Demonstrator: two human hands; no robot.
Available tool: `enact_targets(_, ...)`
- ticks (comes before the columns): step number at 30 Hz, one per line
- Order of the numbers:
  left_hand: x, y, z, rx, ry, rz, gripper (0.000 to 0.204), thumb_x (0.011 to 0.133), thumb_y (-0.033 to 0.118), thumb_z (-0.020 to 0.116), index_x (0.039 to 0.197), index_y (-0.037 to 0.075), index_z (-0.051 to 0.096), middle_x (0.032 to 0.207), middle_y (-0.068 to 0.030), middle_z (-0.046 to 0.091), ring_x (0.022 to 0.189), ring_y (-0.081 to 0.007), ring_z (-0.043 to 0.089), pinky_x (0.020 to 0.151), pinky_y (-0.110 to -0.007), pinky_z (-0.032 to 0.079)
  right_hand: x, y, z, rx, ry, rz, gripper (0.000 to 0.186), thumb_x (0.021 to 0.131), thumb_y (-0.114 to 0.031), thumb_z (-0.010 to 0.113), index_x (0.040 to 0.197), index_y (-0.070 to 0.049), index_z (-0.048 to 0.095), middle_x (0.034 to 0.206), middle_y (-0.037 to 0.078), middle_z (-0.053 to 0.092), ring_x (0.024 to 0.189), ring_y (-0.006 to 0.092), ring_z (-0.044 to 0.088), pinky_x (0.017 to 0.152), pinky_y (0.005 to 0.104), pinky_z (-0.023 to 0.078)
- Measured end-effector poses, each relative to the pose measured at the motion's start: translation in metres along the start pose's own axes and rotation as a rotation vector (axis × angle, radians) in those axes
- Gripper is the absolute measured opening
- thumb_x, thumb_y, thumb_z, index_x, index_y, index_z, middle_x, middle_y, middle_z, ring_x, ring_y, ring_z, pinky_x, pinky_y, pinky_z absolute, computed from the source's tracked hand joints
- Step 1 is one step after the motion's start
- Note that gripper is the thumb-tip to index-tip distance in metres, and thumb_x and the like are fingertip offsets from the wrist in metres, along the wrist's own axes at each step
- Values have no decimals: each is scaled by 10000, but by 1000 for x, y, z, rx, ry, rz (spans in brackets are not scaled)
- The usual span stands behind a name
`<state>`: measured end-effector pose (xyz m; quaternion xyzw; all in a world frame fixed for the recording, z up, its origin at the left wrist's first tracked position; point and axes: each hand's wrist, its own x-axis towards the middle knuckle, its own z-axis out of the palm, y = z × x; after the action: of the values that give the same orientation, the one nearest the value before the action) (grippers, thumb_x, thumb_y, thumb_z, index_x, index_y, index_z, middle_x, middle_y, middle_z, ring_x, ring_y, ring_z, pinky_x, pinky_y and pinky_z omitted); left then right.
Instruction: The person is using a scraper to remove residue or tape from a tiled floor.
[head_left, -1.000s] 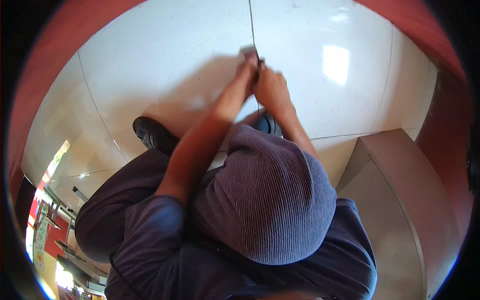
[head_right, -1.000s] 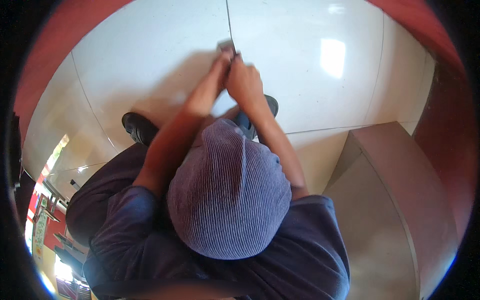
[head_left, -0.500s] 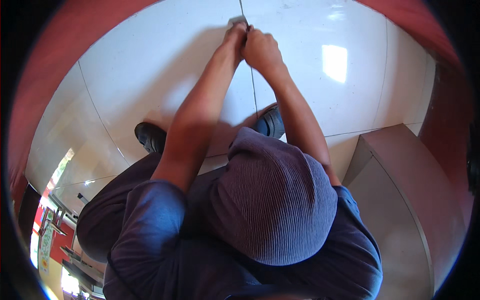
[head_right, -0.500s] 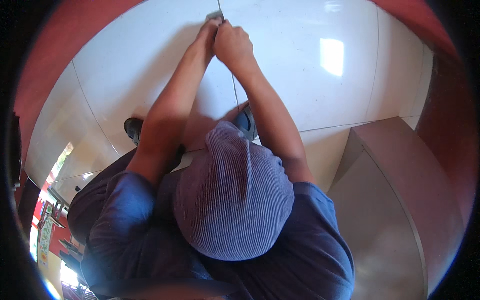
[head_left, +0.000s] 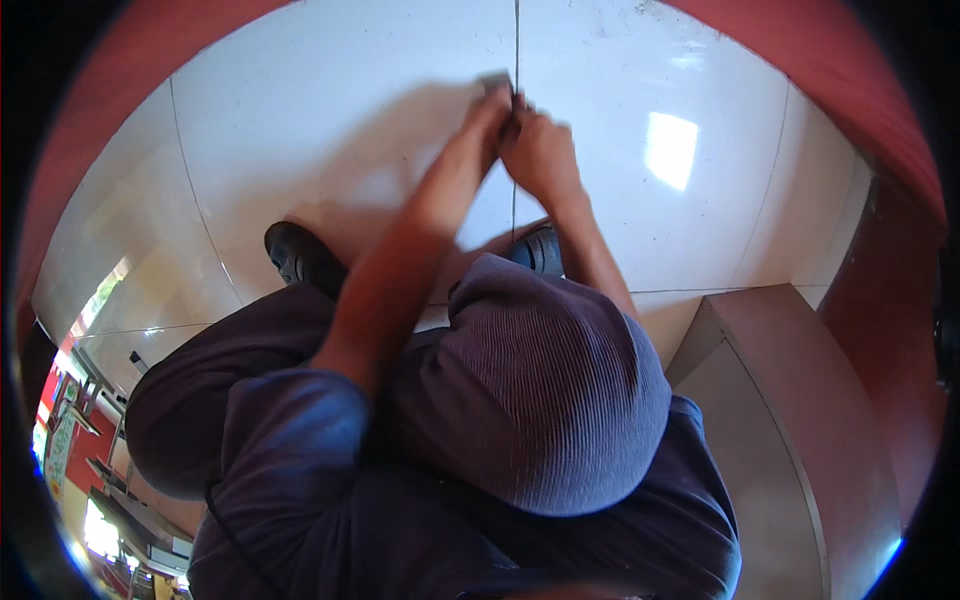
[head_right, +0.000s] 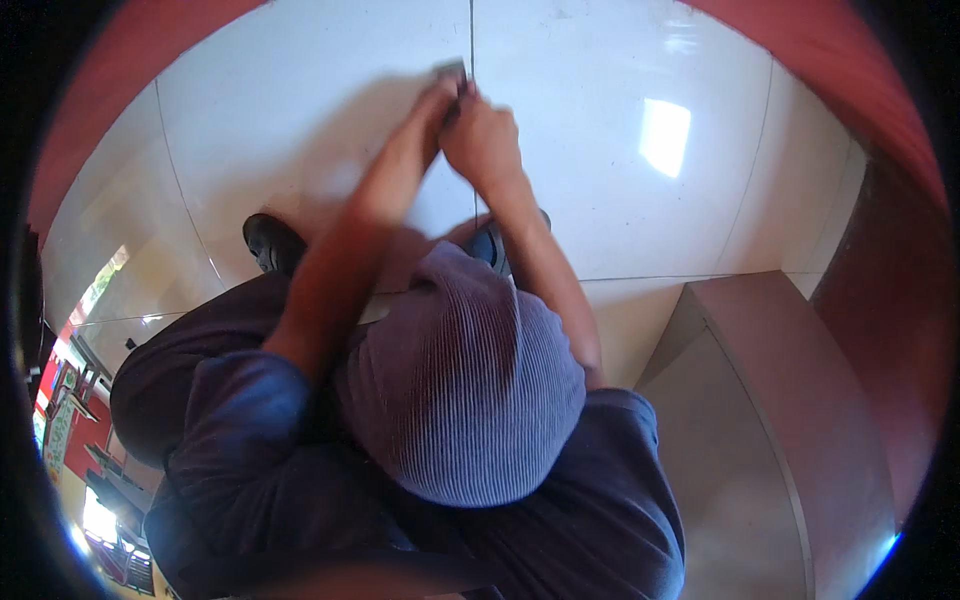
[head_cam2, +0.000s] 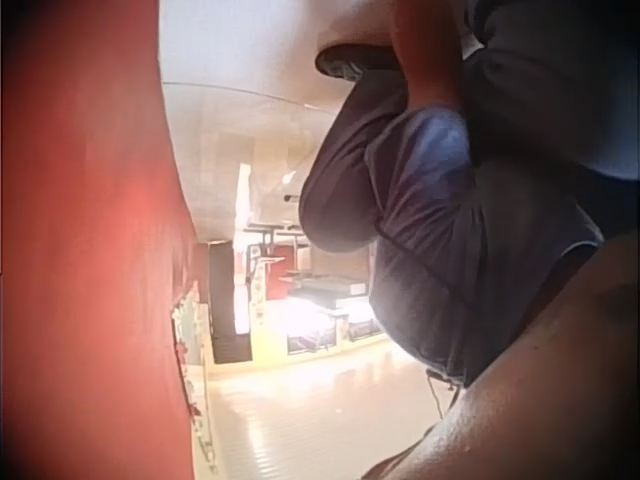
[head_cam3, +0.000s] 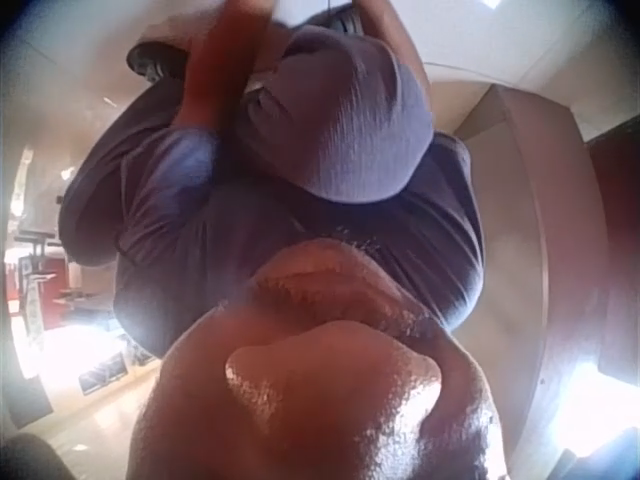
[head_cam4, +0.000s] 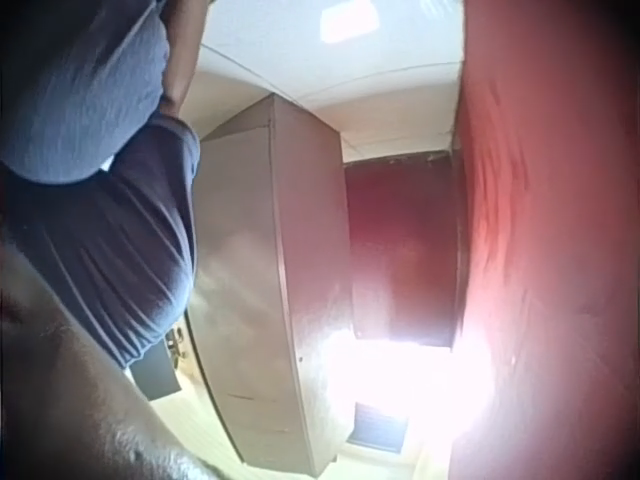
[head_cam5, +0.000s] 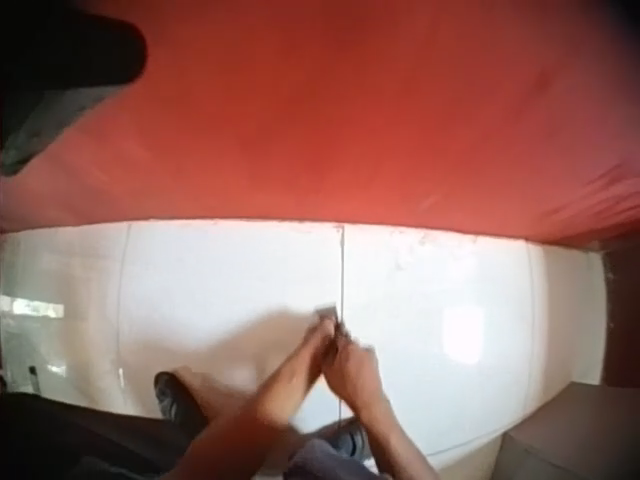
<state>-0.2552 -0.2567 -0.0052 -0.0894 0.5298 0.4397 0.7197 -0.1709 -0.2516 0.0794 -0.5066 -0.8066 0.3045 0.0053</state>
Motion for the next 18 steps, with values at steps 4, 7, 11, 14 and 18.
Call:
enact_targets(4, 14, 28, 0, -19, 33, 58, 326, 948, 321, 391, 753, 106, 539, 673, -49, 547, 621, -186, 543, 600, -330, 449, -19, -3, 13, 83, 54, 39, 266, 867, -173, 454, 884, 23, 632, 809, 289, 620, 740, 478, 604, 727, 525, 496)
enact_targets(7, 29, 43, -7, -67, 55, 108, 297, 934, 320, 430, 759, 107, 539, 677, -47, 547, 627, -182, 545, 603, -329, 447, 49, -19, 5, 111, 54, 20, 248, 843, -173, 485, 812, 25, 631, 808, 288, 620, 729, 471, 606, 698, 516, 499)
enact_targets(11, -19, 15, 13, 37, 91, -4, 280, 937, 314, 437, 764, 121, 543, 690, -44, 539, 639, -177, 537, 603, -324, 448, 7, 1, -1, 37, -73, 21, 384, 818, -125, 477, 1139, 81, 527, 846, 302, 619, 722, 483, 603, 697, 529, 504)
enact_targets(14, -9, -53, 7, -334, 268, -128, 414, 961, 430, 364, 712, 129, 501, 609, -40, 489, 563, -156, 485, 550, -311, 431, -47, 15, 18, 92, -19, -16, 459, 825, -164, 503, 1226, 58, 473, 901, 311, 610, 720, 475, 607, 690, 539, 498)
enact_targets(18, 20, 2, 16, -135, -58, 102, 485, 956, 463, 356, 626, 121, 451, 539, -24, 453, 487, -167, 435, 490, -322, 382, 13, 9, -2, 74, -91, 108, 439, 841, -130, 480, 1222, 86, 460, 821, 297, 618, 669, 466, 602, 632, 528, 498)
